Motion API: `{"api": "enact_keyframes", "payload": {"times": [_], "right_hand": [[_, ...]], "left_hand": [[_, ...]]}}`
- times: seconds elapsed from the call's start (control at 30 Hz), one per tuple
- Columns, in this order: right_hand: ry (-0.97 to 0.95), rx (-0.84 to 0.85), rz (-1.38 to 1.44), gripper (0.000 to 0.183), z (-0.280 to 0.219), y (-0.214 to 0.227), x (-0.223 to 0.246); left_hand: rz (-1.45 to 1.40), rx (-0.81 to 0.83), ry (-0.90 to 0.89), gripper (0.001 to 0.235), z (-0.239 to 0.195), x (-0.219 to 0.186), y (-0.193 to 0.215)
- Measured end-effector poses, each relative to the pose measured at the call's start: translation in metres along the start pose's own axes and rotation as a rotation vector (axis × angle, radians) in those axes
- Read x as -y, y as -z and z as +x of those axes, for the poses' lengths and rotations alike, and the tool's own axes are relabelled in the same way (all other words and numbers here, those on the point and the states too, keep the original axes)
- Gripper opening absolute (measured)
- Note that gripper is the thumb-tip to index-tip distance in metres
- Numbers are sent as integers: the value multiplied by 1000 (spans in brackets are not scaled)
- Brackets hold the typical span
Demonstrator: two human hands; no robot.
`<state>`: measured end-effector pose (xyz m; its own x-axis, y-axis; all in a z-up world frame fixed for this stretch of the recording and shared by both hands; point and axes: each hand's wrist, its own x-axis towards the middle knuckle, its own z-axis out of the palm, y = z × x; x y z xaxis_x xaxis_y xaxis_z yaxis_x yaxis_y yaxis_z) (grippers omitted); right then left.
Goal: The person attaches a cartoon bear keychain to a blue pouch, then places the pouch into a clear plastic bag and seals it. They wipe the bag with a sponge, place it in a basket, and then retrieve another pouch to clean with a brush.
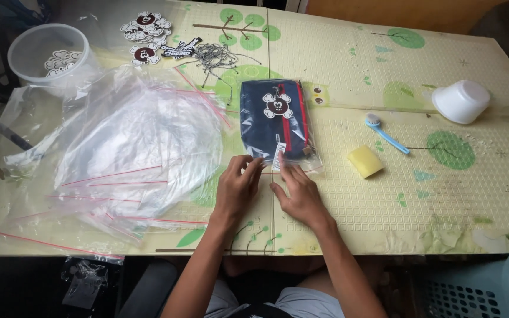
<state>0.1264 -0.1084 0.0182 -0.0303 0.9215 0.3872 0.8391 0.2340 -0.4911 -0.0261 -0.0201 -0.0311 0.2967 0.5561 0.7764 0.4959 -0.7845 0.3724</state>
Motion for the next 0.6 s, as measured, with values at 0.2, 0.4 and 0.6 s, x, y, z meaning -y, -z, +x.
{"api": "enact_keyframes", "payload": {"times": [0.2, 0.4, 0.6], "right_hand": [[-303, 204, -17, 85, 44, 2, 20], [-240, -89, -202, 90, 39, -29, 5], [48, -455, -169, 43, 19, -55, -32]], "left_hand": [[-3, -17, -46, 10, 3, -4, 7], [83, -53, 117, 26, -9, 0, 2], [36, 180, 430, 43, -8, 3, 5]]}}
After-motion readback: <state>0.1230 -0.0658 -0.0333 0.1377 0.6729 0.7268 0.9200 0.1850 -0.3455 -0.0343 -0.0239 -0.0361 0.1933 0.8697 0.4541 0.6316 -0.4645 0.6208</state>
